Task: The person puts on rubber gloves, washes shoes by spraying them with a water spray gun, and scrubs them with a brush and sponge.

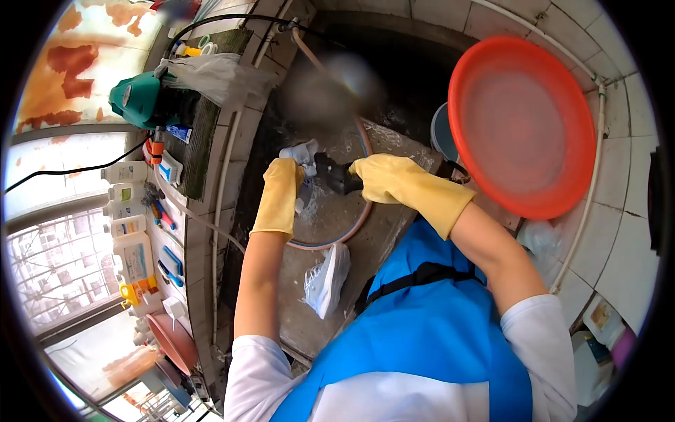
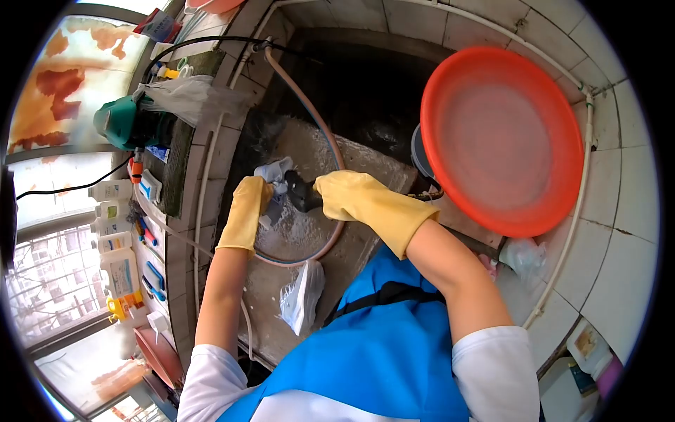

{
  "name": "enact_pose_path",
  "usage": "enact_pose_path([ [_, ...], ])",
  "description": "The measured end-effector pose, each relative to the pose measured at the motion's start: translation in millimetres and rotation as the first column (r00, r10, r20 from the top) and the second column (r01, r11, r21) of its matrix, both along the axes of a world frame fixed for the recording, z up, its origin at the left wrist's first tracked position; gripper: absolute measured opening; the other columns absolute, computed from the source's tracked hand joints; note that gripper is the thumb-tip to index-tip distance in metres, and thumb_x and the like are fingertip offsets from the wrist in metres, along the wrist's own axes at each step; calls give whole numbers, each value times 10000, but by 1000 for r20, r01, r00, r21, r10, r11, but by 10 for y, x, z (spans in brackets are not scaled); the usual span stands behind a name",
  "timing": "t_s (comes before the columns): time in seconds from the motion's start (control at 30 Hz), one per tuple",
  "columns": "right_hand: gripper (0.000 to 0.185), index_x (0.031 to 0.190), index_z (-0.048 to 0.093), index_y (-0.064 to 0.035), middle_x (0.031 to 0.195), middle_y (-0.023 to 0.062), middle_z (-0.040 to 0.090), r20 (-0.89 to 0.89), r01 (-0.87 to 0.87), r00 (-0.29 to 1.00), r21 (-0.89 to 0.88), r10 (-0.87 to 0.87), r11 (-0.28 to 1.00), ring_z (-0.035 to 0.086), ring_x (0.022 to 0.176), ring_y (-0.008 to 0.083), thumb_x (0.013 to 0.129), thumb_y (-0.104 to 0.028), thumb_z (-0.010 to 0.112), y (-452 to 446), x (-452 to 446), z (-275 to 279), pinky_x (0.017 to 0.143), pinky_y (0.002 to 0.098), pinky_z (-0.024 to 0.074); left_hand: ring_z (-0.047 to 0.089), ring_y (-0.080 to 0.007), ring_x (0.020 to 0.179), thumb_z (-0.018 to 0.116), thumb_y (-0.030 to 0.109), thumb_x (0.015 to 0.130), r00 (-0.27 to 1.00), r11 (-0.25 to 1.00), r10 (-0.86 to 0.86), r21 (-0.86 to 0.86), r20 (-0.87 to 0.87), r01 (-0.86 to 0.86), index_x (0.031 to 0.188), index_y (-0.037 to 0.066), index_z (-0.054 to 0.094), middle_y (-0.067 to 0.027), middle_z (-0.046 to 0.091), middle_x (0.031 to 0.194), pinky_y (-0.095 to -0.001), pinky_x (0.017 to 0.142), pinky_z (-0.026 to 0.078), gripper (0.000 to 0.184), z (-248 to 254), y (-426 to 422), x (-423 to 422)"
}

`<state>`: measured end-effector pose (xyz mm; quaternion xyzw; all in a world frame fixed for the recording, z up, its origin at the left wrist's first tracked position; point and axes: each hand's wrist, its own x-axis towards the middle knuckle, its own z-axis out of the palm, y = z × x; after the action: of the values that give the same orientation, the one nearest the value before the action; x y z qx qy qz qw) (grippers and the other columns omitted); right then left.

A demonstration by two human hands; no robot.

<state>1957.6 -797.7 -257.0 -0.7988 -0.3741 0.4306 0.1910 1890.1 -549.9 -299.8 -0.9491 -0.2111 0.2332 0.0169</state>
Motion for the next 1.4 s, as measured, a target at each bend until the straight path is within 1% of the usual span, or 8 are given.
enact_pose_path([
  [0.47,642,1441,557,-166,1298,167,670,13,175,984,23,-176,984,627,1211,345,803,-186,617,-172,35,397,977,439,513,666,-408,1099,771,302,874,997,999,47,-25,54,-45,1195,55,648,-197,679,1116,-467,920,559,423,3,863,-791],
  [0.6,563,1361,610,-129,1111,181,717,-18,211,977,50,-210,976,673,1071,356,805,-214,637,-213,-10,480,903,448,515,612,-412,1218,734,171,908,891,909,-40,-353,452,220,1297,93,672,-229,630,1351,-418,1033,506,401,-306,1639,-1347],
  [0.8,560,1365,614,-118,964,148,729,32,160,986,29,-161,987,704,934,309,813,-209,643,-76,-61,435,833,421,513,609,-401,1254,624,115,969,510,956,273,-287,816,-54,1222,-10,692,-254,635,1345,-423,1063,482,291,-299,1172,-1372],
  [0.93,538,1361,605,-147,1170,201,703,-27,177,984,2,-177,984,638,1128,400,829,-219,628,18,-96,411,929,471,504,545,-433,1313,794,189,832,316,894,418,-323,852,-312,1291,-56,593,-318,567,1385,-460,1149,404,558,-1387,649,-1728],
  [1.03,547,1374,608,-149,1186,205,702,-18,212,977,-6,-212,977,644,1133,392,832,-215,646,10,-172,327,946,451,502,404,-418,1458,921,515,663,65,260,952,-673,300,-693,1512,-136,329,-338,429,1527,-417,1221,320,1222,-1424,115,-1550],
  [1.1,537,1364,619,-148,1170,210,710,-7,179,984,10,-179,984,658,1125,382,831,-213,652,71,-204,365,935,435,507,457,-446,1411,883,537,706,-75,-11,996,-772,47,-636,1563,-37,311,-324,441,1526,-453,1163,401,1180,-1126,-113,-1414],
  [1.27,528,1349,629,-116,1022,176,738,-30,214,976,-67,-216,975,711,978,332,828,-191,674,217,-276,543,875,396,523,601,-480,1209,641,259,891,83,217,974,-766,211,-606,1521,24,409,-347,637,1241,-477,1057,470,712,-1838,-64,-1494],
  [1.4,542,1354,623,-87,904,132,726,42,236,971,-45,-234,971,722,805,247,825,-181,689,209,-295,431,795,374,533,688,-249,1106,549,-59,903,91,450,884,-783,458,-429,1333,127,674,-176,724,1208,-320,993,497,486,-2306,139,-1998],
])
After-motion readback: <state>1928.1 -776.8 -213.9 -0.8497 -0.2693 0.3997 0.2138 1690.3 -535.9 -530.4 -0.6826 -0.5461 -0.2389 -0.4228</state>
